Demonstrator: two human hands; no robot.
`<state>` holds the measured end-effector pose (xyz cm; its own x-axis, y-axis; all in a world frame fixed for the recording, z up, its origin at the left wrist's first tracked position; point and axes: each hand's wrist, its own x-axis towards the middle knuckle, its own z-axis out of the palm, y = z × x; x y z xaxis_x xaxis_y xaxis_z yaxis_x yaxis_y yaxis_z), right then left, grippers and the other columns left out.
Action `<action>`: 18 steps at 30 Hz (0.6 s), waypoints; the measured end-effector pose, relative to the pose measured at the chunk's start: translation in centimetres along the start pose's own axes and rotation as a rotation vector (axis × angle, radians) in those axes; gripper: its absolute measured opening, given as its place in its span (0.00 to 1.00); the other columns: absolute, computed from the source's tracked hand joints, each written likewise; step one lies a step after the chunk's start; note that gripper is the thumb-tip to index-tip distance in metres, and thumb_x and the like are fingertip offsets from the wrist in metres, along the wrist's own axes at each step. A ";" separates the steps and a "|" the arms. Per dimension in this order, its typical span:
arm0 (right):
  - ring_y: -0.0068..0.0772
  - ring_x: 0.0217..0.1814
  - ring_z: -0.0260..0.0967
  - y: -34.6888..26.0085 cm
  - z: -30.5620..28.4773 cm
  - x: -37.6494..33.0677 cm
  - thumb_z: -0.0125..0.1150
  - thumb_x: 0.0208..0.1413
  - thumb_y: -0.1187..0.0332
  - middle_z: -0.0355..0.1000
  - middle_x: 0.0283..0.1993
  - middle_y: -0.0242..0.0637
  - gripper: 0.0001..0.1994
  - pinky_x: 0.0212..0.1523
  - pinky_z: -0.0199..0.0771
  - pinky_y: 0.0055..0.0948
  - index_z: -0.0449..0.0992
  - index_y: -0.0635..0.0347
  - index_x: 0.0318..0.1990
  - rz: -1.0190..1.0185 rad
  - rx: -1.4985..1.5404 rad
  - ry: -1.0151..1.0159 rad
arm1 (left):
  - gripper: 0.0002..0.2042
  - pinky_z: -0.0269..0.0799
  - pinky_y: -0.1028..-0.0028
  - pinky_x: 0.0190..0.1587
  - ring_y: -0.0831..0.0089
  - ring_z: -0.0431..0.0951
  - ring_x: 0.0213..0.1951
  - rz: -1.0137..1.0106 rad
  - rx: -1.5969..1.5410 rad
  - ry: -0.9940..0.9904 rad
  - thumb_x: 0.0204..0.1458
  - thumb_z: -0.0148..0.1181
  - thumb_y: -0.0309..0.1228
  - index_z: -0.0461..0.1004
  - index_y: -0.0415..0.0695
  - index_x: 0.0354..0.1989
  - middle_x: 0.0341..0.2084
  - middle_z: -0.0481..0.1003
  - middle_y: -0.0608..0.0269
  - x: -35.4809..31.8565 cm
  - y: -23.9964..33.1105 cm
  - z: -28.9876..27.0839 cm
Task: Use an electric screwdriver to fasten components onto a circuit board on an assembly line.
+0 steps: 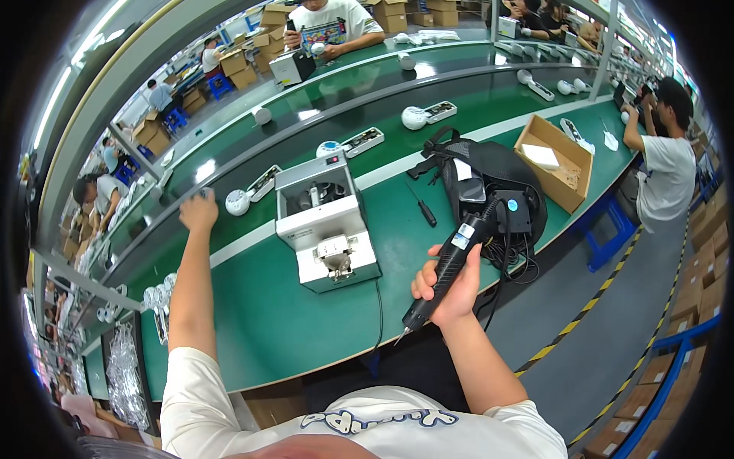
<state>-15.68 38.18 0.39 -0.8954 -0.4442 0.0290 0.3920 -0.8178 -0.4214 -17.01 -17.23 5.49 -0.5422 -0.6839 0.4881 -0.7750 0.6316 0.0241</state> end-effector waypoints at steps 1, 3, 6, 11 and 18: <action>0.29 0.17 0.59 0.2 0.2 -0.1 0.32 0.63 0.29 0.66 0.21 0.34 0.39 0.25 0.63 0.34 0.73 0.58 0.47 0.008 0.014 -0.013 | 0.28 0.69 0.51 0.59 0.43 0.74 0.56 -0.130 -0.001 -0.102 0.60 0.51 0.54 0.79 0.36 0.47 0.50 0.77 0.38 0.4 -3.3 1.6; 0.29 0.17 0.59 0.5 0.7 0.2 0.32 0.63 0.29 0.66 0.22 0.34 0.39 0.25 0.63 0.34 0.73 0.58 0.47 0.045 0.021 -0.026 | 0.27 0.72 0.53 0.56 0.44 0.76 0.54 -0.281 0.008 -0.188 0.59 0.53 0.52 0.79 0.37 0.47 0.50 0.77 0.39 2.5 -8.8 3.9; 0.29 0.16 0.59 0.9 1.1 0.5 0.32 0.64 0.29 0.66 0.22 0.34 0.38 0.25 0.63 0.34 0.73 0.58 0.47 0.065 0.034 -0.045 | 0.25 0.76 0.57 0.49 0.51 0.81 0.46 -0.030 0.159 -0.470 0.56 0.59 0.50 0.78 0.39 0.49 0.48 0.79 0.44 4.0 -12.4 4.1; 0.29 0.17 0.58 0.1 0.6 -0.3 0.32 0.64 0.29 0.65 0.21 0.34 0.38 0.25 0.62 0.34 0.73 0.58 0.48 0.032 0.001 -0.022 | 0.21 0.74 0.64 0.39 0.68 0.78 0.39 -0.429 -1.389 -0.557 0.57 0.65 0.45 0.75 0.44 0.52 0.40 0.78 0.63 0.6 -9.7 -1.3; 0.27 0.18 0.56 0.8 3.2 -0.3 0.33 0.64 0.30 0.61 0.22 0.30 0.38 0.25 0.59 0.31 0.73 0.58 0.48 0.026 -0.086 0.111 | 0.27 0.78 0.65 0.42 0.66 0.79 0.41 -0.224 -2.155 -0.813 0.57 0.65 0.44 0.67 0.43 0.60 0.45 0.77 0.59 -16.8 -2.7 -9.7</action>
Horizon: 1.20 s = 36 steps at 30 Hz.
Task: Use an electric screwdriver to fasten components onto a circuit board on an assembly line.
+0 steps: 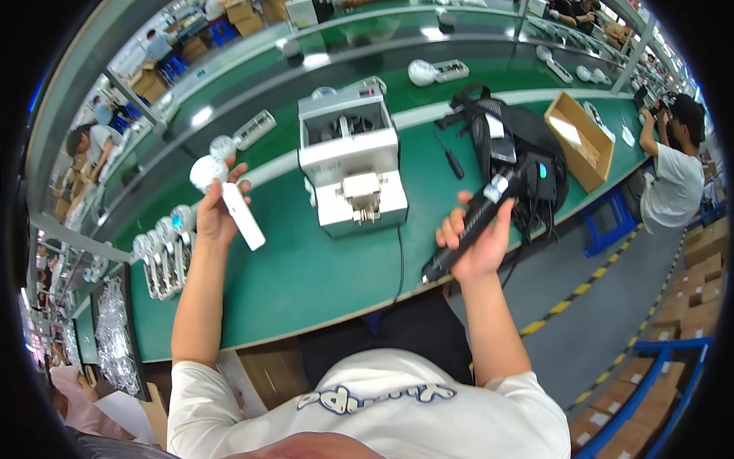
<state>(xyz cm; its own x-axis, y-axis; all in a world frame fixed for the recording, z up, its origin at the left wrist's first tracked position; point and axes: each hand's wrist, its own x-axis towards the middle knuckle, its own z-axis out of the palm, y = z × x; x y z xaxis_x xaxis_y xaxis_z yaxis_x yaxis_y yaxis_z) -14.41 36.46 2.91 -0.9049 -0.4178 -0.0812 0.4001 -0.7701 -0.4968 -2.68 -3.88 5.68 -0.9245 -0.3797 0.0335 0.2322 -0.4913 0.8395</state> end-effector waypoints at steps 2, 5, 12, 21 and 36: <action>0.26 0.18 0.55 0.2 0.3 0.1 0.34 0.64 0.30 0.60 0.22 0.29 0.37 0.26 0.59 0.30 0.73 0.58 0.48 -0.014 -0.052 0.110 | 0.26 0.79 0.65 0.43 0.65 0.79 0.45 -0.010 0.054 -0.039 0.57 0.66 0.41 0.65 0.44 0.60 0.44 0.76 0.59 -1.5 -2.9 0.8; 0.28 0.18 0.55 0.0 -1.0 -0.1 0.34 0.61 0.27 0.61 0.21 0.30 0.39 0.27 0.61 0.32 0.72 0.56 0.52 0.115 0.099 -0.132 | 0.27 0.79 0.66 0.42 0.65 0.79 0.44 -0.121 -0.075 -0.058 0.56 0.67 0.39 0.65 0.43 0.60 0.45 0.76 0.58 -3.3 -5.9 3.1; 0.29 0.22 0.63 0.9 10.1 -0.6 0.37 0.57 0.24 0.68 0.27 0.33 0.44 0.30 0.64 0.32 0.70 0.61 0.54 -0.476 -0.380 -0.534 | 0.31 0.77 0.68 0.42 0.61 0.80 0.42 0.139 0.586 0.007 0.50 0.71 0.38 0.64 0.41 0.59 0.45 0.76 0.56 -3.6 -6.6 3.3; 0.36 0.22 0.68 5.4 11.8 6.2 0.41 0.53 0.21 0.71 0.26 0.39 0.46 0.28 0.70 0.34 0.66 0.59 0.56 -0.588 -0.079 -1.068 | 0.29 0.76 0.68 0.46 0.61 0.80 0.39 0.249 1.294 -0.273 0.43 0.73 0.39 0.71 0.38 0.51 0.38 0.78 0.53 -4.5 -5.1 4.6; 0.36 0.29 0.70 8.7 11.7 -0.9 0.36 0.52 0.19 0.74 0.35 0.41 0.54 0.34 0.70 0.41 0.61 0.66 0.65 -0.344 -0.506 -0.857 | 0.26 0.77 0.63 0.42 0.53 0.81 0.39 0.448 1.339 -0.310 0.42 0.74 0.43 0.75 0.41 0.46 0.40 0.78 0.54 -4.7 -6.4 4.1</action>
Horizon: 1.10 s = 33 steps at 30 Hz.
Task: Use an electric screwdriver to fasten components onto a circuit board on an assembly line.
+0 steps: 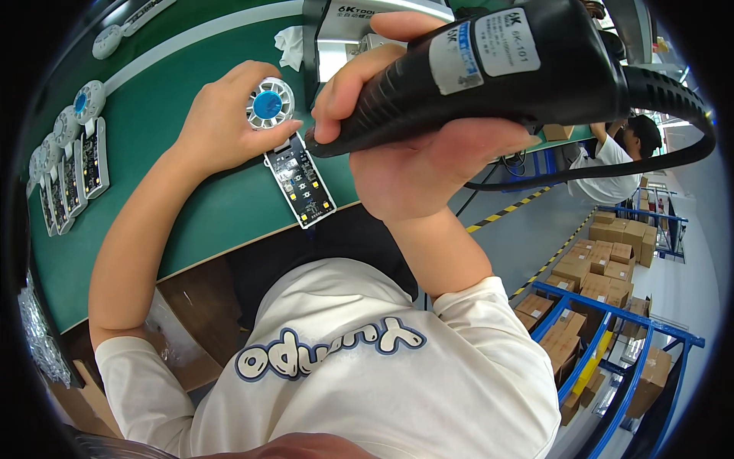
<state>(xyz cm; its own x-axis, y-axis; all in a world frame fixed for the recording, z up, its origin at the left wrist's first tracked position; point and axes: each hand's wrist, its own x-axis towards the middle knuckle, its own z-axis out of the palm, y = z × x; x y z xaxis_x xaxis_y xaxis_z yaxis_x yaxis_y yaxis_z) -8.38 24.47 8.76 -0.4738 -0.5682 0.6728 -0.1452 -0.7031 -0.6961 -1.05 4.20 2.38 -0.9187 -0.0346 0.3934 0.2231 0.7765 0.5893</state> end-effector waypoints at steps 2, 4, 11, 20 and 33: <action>0.36 0.29 0.70 0.3 -0.1 0.1 0.36 0.52 0.19 0.74 0.35 0.42 0.54 0.35 0.70 0.41 0.61 0.67 0.65 0.000 -0.022 -0.012 | 0.25 0.76 0.60 0.40 0.52 0.80 0.38 0.020 -0.002 0.030 0.42 0.73 0.45 0.74 0.42 0.44 0.38 0.77 0.55 -0.1 0.0 0.1; 0.36 0.29 0.70 0.4 -0.1 0.1 0.36 0.52 0.19 0.74 0.35 0.42 0.54 0.35 0.70 0.41 0.61 0.67 0.65 0.005 -0.019 -0.013 | 0.25 0.76 0.60 0.40 0.52 0.80 0.38 0.017 -0.001 0.035 0.42 0.73 0.45 0.74 0.42 0.44 0.38 0.77 0.55 -0.1 0.0 0.2; 0.36 0.30 0.71 0.6 0.6 0.3 0.38 0.51 0.18 0.74 0.35 0.42 0.55 0.35 0.70 0.40 0.62 0.66 0.64 0.039 -0.080 -0.004 | 0.26 0.77 0.63 0.42 0.53 0.80 0.40 -0.004 0.030 0.000 0.42 0.74 0.40 0.73 0.40 0.47 0.42 0.77 0.54 0.0 -0.2 0.1; 0.38 0.31 0.73 0.6 -1.2 2.0 0.39 0.47 0.16 0.75 0.36 0.43 0.54 0.34 0.71 0.37 0.65 0.61 0.62 0.021 0.066 -0.160 | 0.24 0.76 0.59 0.39 0.51 0.80 0.38 0.068 0.022 0.040 0.42 0.73 0.43 0.74 0.42 0.43 0.39 0.77 0.54 0.1 -0.6 0.0; 0.37 0.21 0.71 -1.9 -5.4 3.9 0.34 0.47 0.15 0.75 0.27 0.41 0.53 0.28 0.73 0.37 0.69 0.63 0.54 -0.169 -0.264 0.175 | 0.23 0.77 0.64 0.39 0.53 0.81 0.38 -0.024 0.032 0.066 0.42 0.74 0.40 0.75 0.40 0.44 0.39 0.78 0.54 -0.1 -0.3 -0.4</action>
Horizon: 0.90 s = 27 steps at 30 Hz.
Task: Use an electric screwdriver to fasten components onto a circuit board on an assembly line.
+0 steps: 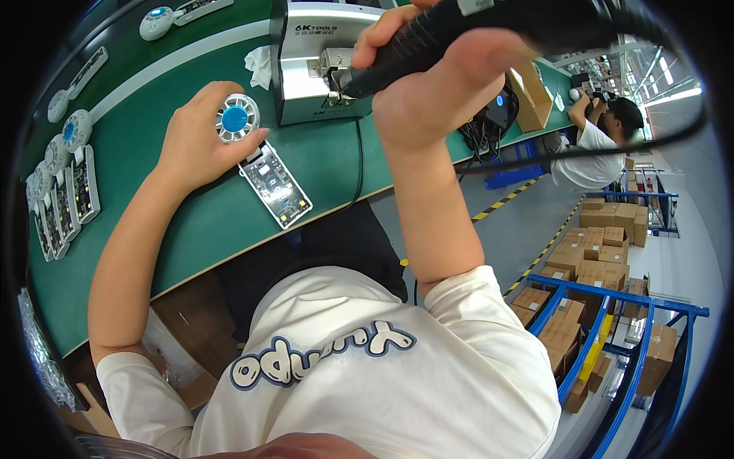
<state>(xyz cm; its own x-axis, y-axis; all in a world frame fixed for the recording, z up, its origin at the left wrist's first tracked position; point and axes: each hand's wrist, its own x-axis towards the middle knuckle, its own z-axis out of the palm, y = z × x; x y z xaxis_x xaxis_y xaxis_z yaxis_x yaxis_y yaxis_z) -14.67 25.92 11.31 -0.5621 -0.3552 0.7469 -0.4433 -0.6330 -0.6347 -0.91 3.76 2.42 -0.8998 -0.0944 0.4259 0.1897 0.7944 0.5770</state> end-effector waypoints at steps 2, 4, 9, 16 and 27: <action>0.37 0.23 0.72 -0.2 0.6 -0.1 0.34 0.48 0.16 0.75 0.29 0.41 0.53 0.29 0.74 0.37 0.69 0.63 0.55 0.064 0.059 -0.039 | 0.23 0.77 0.64 0.40 0.53 0.81 0.38 -0.030 0.005 0.006 0.42 0.74 0.40 0.75 0.40 0.44 0.39 0.78 0.54 0.0 -0.4 -0.2; 0.37 0.27 0.73 -1.3 2.3 -1.6 0.35 0.49 0.16 0.75 0.32 0.41 0.54 0.33 0.74 0.39 0.67 0.64 0.58 0.090 0.191 -0.078 | 0.25 0.77 0.61 0.40 0.52 0.80 0.39 -0.021 0.017 0.009 0.42 0.73 0.44 0.74 0.40 0.44 0.40 0.78 0.54 0.1 -0.6 0.1; 0.37 0.32 0.73 -1.3 6.3 -4.4 0.36 0.50 0.17 0.75 0.36 0.42 0.55 0.39 0.74 0.42 0.64 0.66 0.63 0.137 0.349 -0.180 | 0.27 0.76 0.60 0.41 0.50 0.80 0.40 0.030 0.029 0.031 0.42 0.72 0.47 0.74 0.41 0.45 0.40 0.78 0.53 0.3 -0.6 0.5; 0.36 0.29 0.72 0.9 8.0 -5.0 0.35 0.49 0.17 0.74 0.35 0.42 0.56 0.34 0.74 0.38 0.64 0.67 0.63 0.195 0.296 -0.154 | 0.28 0.76 0.59 0.42 0.50 0.80 0.40 0.002 0.048 0.038 0.42 0.72 0.48 0.74 0.40 0.46 0.40 0.78 0.52 0.1 -0.2 0.6; 0.35 0.26 0.72 0.6 9.1 -5.1 0.34 0.45 0.15 0.74 0.31 0.42 0.57 0.29 0.74 0.33 0.66 0.67 0.59 0.282 0.290 -0.149 | 0.28 0.76 0.58 0.42 0.48 0.80 0.40 -0.008 0.110 -0.029 0.42 0.71 0.49 0.75 0.40 0.44 0.40 0.77 0.50 0.5 0.7 0.1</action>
<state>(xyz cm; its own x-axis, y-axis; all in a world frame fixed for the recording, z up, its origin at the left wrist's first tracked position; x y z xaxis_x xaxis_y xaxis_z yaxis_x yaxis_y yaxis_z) -5.72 21.05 8.92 -0.5170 -0.6241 0.5858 -0.0602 -0.6562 -0.7522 -1.25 4.32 3.03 -0.9124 -0.0851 0.4004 0.1397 0.8547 0.5000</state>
